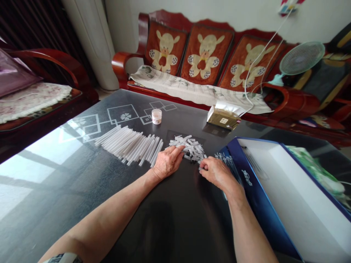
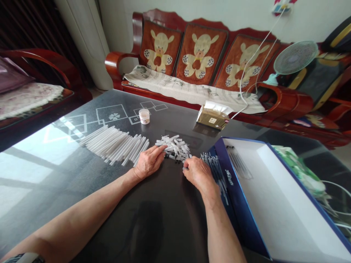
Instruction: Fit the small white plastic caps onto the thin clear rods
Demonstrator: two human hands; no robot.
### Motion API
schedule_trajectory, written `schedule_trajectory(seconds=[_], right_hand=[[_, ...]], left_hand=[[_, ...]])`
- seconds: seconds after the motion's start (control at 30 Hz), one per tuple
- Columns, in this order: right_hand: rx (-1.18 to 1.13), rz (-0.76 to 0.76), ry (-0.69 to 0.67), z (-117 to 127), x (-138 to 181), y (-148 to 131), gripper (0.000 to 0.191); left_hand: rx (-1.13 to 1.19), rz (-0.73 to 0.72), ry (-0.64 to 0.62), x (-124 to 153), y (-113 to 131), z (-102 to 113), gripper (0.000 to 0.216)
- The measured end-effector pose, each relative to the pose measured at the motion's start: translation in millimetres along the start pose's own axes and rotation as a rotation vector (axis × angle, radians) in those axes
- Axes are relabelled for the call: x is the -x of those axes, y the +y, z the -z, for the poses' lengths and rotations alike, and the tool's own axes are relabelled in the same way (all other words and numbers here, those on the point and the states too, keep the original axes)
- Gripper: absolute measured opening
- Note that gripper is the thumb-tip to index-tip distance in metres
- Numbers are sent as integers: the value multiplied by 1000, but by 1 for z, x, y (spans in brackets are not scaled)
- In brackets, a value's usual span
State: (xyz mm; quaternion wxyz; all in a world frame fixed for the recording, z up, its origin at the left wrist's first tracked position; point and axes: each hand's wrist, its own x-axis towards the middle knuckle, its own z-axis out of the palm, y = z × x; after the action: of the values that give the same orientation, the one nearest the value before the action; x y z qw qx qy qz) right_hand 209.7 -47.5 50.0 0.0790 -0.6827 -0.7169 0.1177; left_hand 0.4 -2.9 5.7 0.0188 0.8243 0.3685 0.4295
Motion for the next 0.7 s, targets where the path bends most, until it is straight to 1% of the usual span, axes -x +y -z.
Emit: schedule_trajectory(seconds=[0.07, 0.13, 0.2, 0.3, 0.37, 0.43, 0.5, 0.57, 0.7], right_hand=[[-23, 31, 31, 2, 0, -3, 8], [-166, 64, 72, 4, -2, -5, 6], [-446, 46, 130, 4, -6, -7, 9], [-1022, -95, 233, -6, -15, -13, 28], [-1366, -190, 276, -16, -20, -18, 40], [-1598, -257, 288, -25, -25, -23, 45], [-1734, -306, 294, -31, -27, -26, 42], [-1809, -338, 302, -34, -28, -29, 38], [-1855, -297, 301, -34, -27, -32, 33]], left_hand=[[13, -6, -1, 0, 0, 0, 29], [27, -16, -5, 1, 0, -1, 28], [37, -22, -18, 2, 0, -2, 29], [33, -10, -52, 3, 0, -2, 30], [26, -2, -78, 4, 0, -2, 31], [21, -10, -98, 4, 1, -2, 31], [15, -25, -109, 4, 1, -2, 31], [3, -37, -117, 4, 2, -2, 31], [-26, -34, -124, 3, 3, -1, 30]])
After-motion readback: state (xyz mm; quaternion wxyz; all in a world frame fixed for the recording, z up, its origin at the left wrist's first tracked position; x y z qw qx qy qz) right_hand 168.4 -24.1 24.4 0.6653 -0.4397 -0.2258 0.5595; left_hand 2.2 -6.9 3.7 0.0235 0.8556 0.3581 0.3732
